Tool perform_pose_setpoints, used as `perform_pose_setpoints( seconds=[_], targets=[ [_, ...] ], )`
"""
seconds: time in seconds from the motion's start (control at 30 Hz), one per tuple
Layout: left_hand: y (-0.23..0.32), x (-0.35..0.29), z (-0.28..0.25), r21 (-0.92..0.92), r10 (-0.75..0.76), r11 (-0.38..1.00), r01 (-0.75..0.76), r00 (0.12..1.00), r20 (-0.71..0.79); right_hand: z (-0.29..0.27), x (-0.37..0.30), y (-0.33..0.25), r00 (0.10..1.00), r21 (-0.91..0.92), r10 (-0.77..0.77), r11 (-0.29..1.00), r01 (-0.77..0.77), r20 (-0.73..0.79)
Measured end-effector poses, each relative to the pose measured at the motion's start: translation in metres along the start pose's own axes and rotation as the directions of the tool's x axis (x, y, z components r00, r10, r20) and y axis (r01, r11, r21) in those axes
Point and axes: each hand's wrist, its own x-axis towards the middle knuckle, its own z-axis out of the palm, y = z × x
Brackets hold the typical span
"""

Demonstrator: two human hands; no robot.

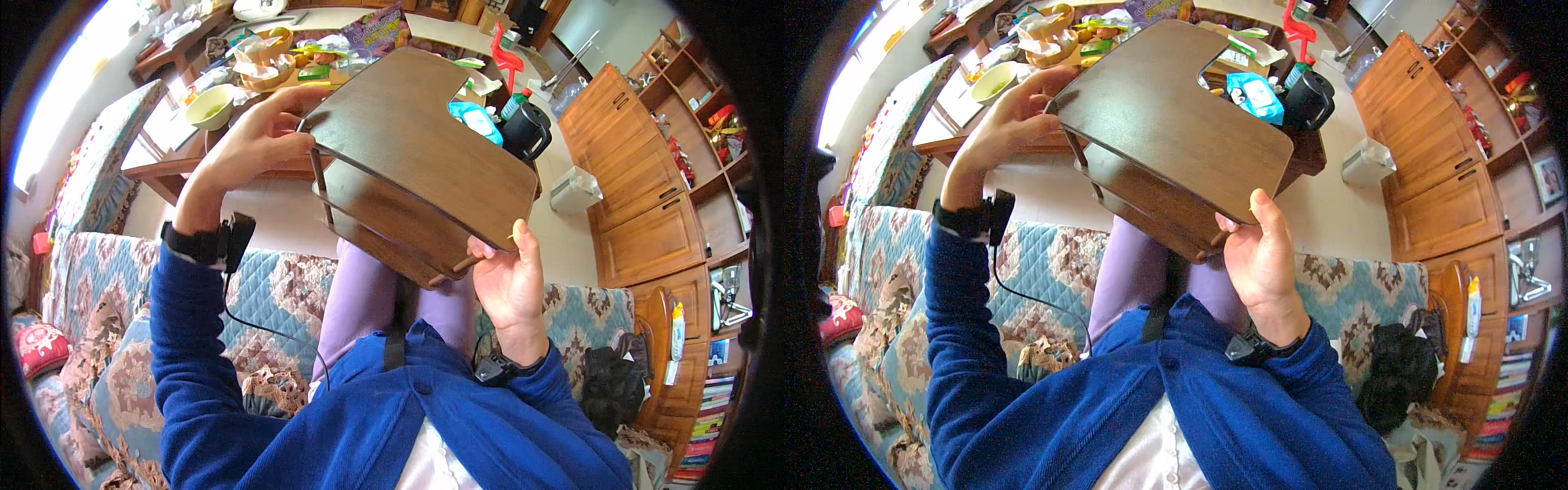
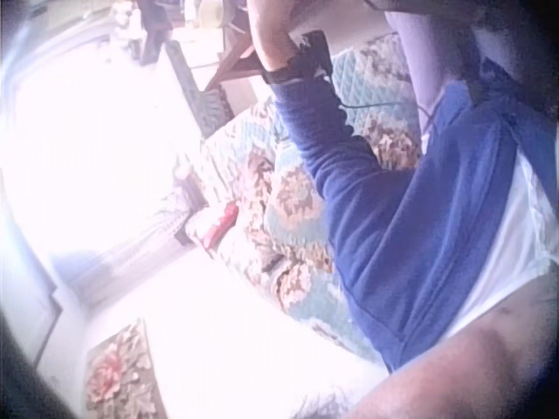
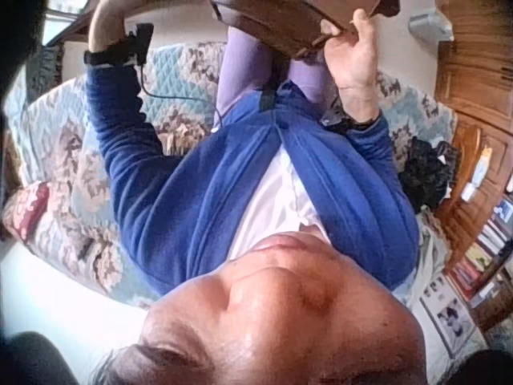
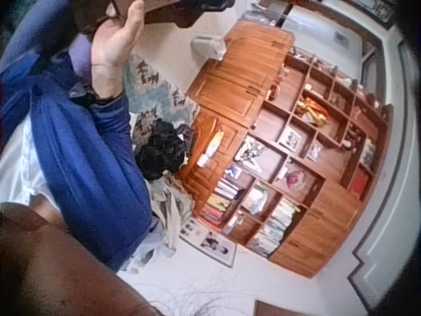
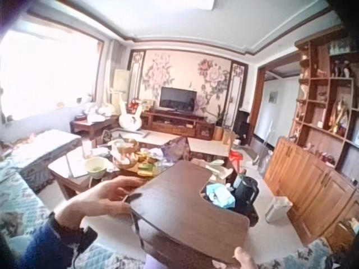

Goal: The person assembles a small wooden stool by inserting dowels into pre-drilled holes and attaching legs to the seat. They then attach a second wooden panel to the assembled stool using screws and a screwdriver, tightening each screw to secure the panel.

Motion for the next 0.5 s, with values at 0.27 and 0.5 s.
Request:
perform_pose_setpoints(
  seconds=[0.27, 0.5],
  targets=[
    [0.003, 0.009, -0.001, 0.446, -0.011, 0.887, 0.122, 0.97, -0.242, 0.009, 0.011, 0.001, 0.973, 0.028, 0.167, 0.984, -0.174, 0.159],
    [0.001, 0.044, -0.001, 0.682, 0.066, 0.731, 0.028, 0.992, -0.111, 0.01, 0.014, 0.008, 0.983, -0.094, 0.16, 0.984, -0.151, 0.092]
  ],
)
